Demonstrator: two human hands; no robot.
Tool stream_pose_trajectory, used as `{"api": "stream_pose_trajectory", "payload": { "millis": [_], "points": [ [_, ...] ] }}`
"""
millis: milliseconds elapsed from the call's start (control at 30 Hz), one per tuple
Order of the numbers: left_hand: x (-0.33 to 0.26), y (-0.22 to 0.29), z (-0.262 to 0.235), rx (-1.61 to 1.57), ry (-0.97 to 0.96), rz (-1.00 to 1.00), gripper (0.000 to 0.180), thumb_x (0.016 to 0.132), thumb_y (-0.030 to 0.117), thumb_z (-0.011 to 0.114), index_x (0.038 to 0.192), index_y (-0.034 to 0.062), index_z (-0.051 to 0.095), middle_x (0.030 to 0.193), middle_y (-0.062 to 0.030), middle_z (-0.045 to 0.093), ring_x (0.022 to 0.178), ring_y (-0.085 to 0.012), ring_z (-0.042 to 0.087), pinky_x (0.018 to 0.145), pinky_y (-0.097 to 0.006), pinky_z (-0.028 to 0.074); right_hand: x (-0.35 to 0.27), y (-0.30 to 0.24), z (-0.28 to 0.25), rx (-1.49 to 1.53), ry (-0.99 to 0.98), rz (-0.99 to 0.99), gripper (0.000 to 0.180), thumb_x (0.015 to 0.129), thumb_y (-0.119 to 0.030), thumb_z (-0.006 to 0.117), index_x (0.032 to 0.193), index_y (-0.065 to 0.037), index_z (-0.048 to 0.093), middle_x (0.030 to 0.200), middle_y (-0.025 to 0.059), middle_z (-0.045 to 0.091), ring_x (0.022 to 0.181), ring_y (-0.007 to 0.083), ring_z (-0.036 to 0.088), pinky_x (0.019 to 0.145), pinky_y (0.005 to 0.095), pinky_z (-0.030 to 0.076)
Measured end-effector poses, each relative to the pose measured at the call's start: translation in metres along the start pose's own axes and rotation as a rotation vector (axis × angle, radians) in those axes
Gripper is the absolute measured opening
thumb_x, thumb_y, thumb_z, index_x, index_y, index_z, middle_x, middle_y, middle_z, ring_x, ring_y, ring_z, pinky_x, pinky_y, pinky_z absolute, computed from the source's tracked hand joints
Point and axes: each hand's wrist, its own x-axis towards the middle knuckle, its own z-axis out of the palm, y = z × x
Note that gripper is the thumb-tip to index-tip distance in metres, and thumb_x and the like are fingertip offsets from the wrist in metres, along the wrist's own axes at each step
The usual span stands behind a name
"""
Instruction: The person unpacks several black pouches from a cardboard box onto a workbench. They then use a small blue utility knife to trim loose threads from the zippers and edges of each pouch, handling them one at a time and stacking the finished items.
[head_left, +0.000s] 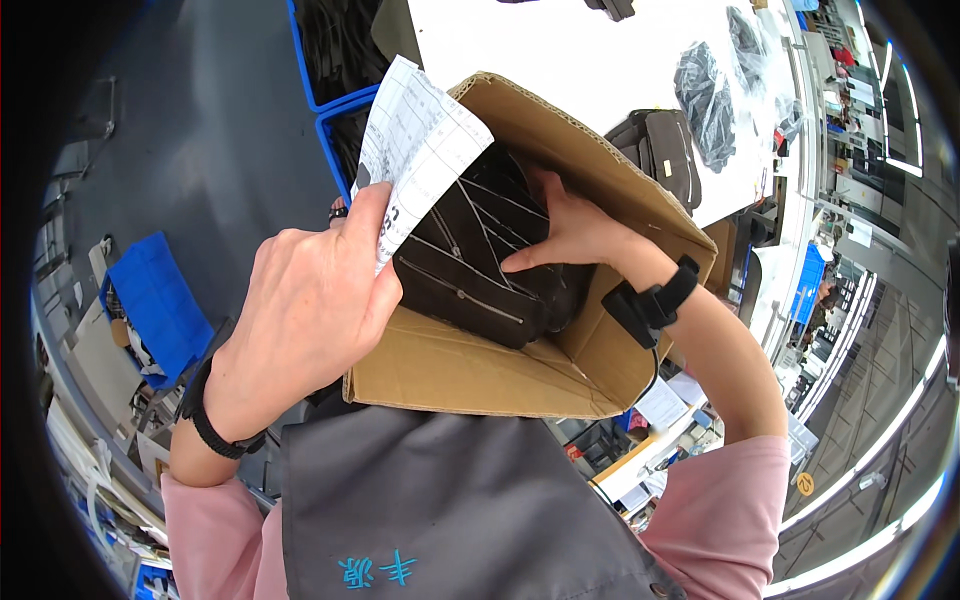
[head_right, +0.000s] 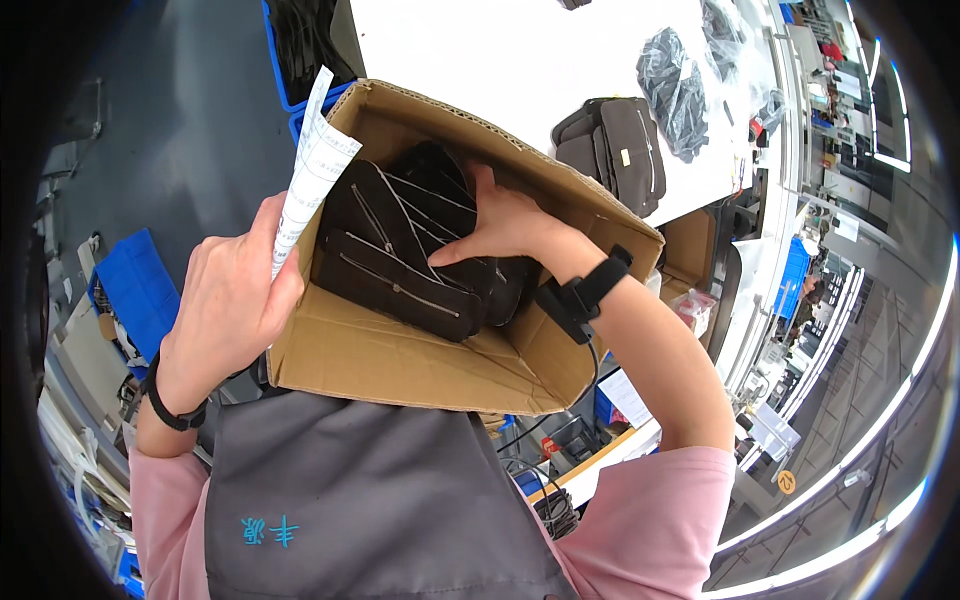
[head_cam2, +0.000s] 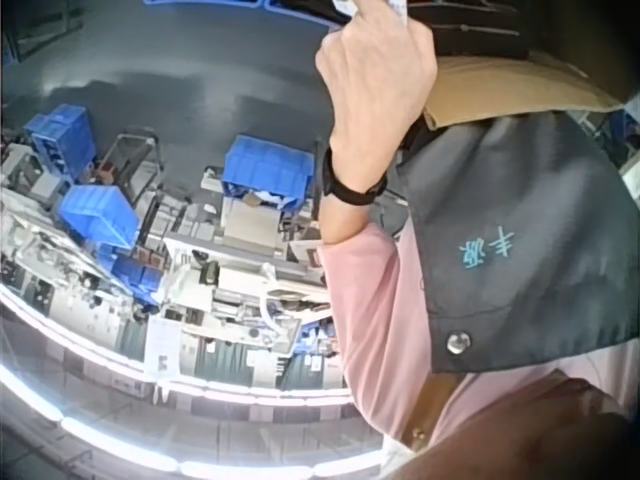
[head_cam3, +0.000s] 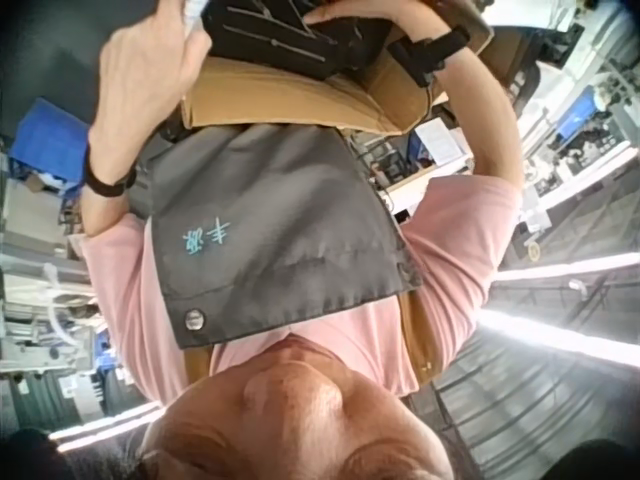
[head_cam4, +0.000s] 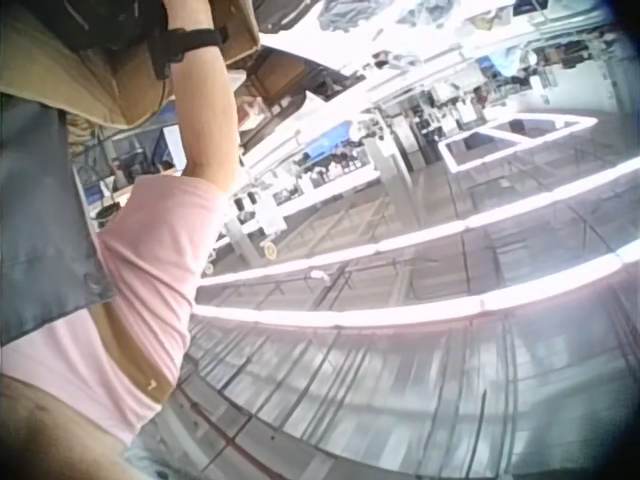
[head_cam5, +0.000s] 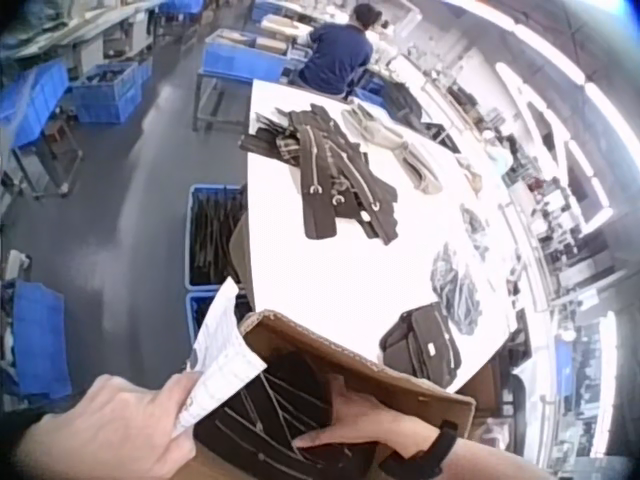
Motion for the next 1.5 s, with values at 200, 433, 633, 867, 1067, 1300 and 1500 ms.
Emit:
{"api": "stream_pose_trajectory", "payload": {
  "millis": [200,433,633,867,1067,1300,1500],
  "points": [
    [0.002,0.001,0.002,0.012,0.015,0.009,0.037,0.083,0.004,0.055,0.117,-0.0074,0.050,0.058,-0.0196,0.054,0.053,-0.0372,0.057,0.053,-0.045,0.043,-0.024,-0.009,0.023,-0.057,0.139,-0.062,0.115,0.058,-0.059,0.083,0.140,0.004,0.033,0.130,0.0301,0.048,0.125,0.0446,0.046,0.102,0.0474,0.043],
    [0.003,0.001,0.001,0.030,0.013,0.017,0.035,0.083,0.004,0.055,0.116,-0.0075,0.050,0.057,-0.0193,0.054,0.052,-0.0373,0.057,0.053,-0.045,0.043,-0.043,-0.032,0.023,-0.069,0.155,-0.056,0.096,0.062,-0.055,0.083,0.128,0.004,0.045,0.101,0.0224,0.064,0.099,0.0375,0.063,0.090,0.0421,0.050],
    [0.006,0.003,0.002,0.030,0.001,-0.003,0.036,0.083,0.004,0.055,0.116,-0.0072,0.050,0.058,-0.0204,0.054,0.053,-0.0383,0.057,0.054,-0.046,0.043,-0.037,-0.037,0.027,0.006,0.028,0.003,0.093,0.059,-0.059,0.082,0.120,0.004,0.052,0.100,0.0227,0.068,0.096,0.0378,0.066,0.086,0.0416,0.052],
    [0.004,0.005,0.001,0.036,-0.016,-0.026,0.037,0.082,0.004,0.054,0.117,-0.0078,0.049,0.058,-0.0217,0.054,0.054,-0.0404,0.056,0.054,-0.047,0.043,-0.033,-0.051,0.046,-0.053,-0.054,-0.003,0.115,0.057,-0.062,0.081,0.134,0.010,0.035,0.106,0.0278,0.064,0.102,0.0402,0.064,0.089,0.0424,0.051],
    [0.005,0.006,0.002,0.024,-0.028,-0.040,0.037,0.083,0.003,0.052,0.118,-0.0097,0.048,0.059,-0.0220,0.055,0.054,-0.0409,0.056,0.054,-0.047,0.043,-0.029,-0.053,0.047,-0.039,-0.092,0.021,0.092,0.060,-0.047,0.081,0.123,0.008,0.042,0.113,0.0252,0.060,0.099,0.0387,0.064,0.085,0.0435,0.053],
    [0.006,0.009,0.002,0.036,-0.042,-0.043,0.037,0.084,0.005,0.052,0.118,-0.0101,0.048,0.060,-0.0224,0.055,0.054,-0.0407,0.056,0.055,-0.048,0.043,-0.037,-0.053,0.059,-0.117,0.165,-0.110,0.083,0.065,-0.043,0.081,0.123,0.003,0.045,0.099,0.0229,0.064,0.089,0.0381,0.066,0.077,0.0445,0.054],
    [0.009,0.008,0.001,-0.010,-0.038,-0.038,0.034,0.084,0.005,0.051,0.116,-0.0065,0.049,0.061,-0.0226,0.055,0.056,-0.0418,0.056,0.055,-0.049,0.042,-0.042,-0.047,0.047,-0.131,0.188,-0.253,0.053,0.070,-0.033,0.079,0.106,-0.001,0.056,0.079,0.0192,0.066,0.080,0.0373,0.067,0.071,0.0434,0.054]
  ]
}}
